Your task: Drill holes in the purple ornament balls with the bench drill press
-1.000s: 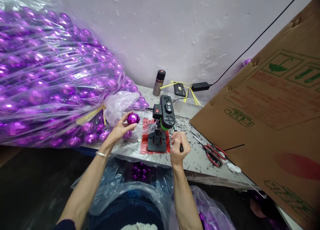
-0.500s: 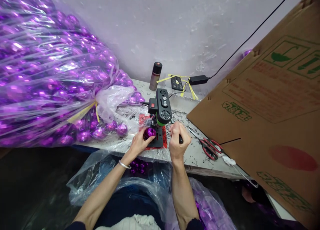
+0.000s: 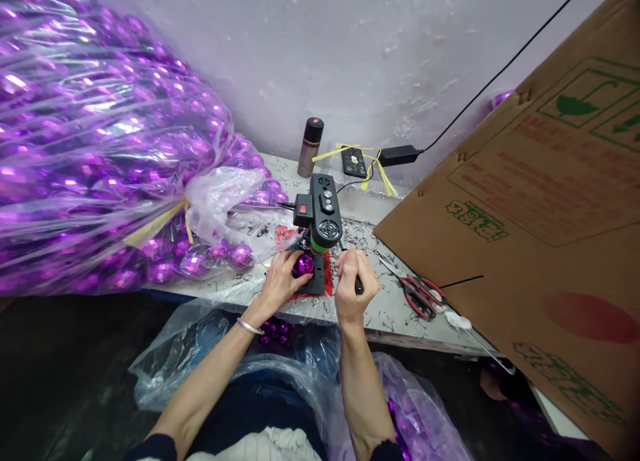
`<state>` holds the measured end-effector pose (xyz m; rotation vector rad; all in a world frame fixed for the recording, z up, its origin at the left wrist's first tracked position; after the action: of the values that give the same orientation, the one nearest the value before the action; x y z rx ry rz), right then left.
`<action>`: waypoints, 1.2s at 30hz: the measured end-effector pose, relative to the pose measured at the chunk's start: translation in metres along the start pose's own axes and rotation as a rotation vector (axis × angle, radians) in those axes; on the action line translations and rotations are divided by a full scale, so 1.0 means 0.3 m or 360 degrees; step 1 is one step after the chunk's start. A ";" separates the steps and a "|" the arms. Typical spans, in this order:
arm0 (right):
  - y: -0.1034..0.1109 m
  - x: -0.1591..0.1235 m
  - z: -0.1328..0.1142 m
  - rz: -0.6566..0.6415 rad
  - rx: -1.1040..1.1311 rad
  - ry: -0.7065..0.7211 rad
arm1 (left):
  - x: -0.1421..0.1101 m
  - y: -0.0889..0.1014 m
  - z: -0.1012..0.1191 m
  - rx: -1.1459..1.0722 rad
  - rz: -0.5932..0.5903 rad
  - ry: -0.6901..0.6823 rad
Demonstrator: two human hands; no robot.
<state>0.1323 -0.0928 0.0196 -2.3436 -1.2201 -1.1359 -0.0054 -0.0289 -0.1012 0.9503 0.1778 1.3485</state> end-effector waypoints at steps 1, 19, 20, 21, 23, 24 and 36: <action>0.000 0.000 0.000 -0.0002 -0.0011 0.0001 | -0.001 0.002 0.003 0.0005 -0.0001 -0.0010; -0.002 -0.016 0.007 0.0022 0.0016 0.0023 | 0.013 0.029 -0.029 -0.0169 -0.0196 0.0035; -0.001 -0.016 0.008 0.0021 0.0025 0.0029 | 0.016 0.028 -0.025 -0.0142 -0.0204 -0.0004; -0.001 -0.017 0.008 0.0021 0.0026 0.0032 | 0.019 0.025 -0.021 -0.0120 -0.0210 -0.0034; 0.000 -0.019 0.010 0.0020 0.0008 0.0029 | 0.027 0.013 -0.015 -0.0102 -0.0205 -0.0049; 0.000 -0.020 0.012 0.0017 -0.0004 0.0025 | 0.030 0.004 -0.013 -0.0113 -0.0193 -0.0038; 0.005 -0.045 0.030 0.0010 -0.0058 0.0097 | -0.012 -0.096 -0.055 -0.0460 -0.0094 0.0152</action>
<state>0.1336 -0.0966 0.0037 -2.3192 -1.1797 -1.2282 0.0049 -0.0219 -0.1321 0.6342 0.0798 1.3239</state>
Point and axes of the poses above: each hand's wrist, its own x-axis towards the middle knuckle, its own y-axis out of the back of the hand, z = x × y, the point moved 1 cm from there along x, towards the middle knuckle, and after that the axes turned 1 degree about y, right-handed, at the moved point
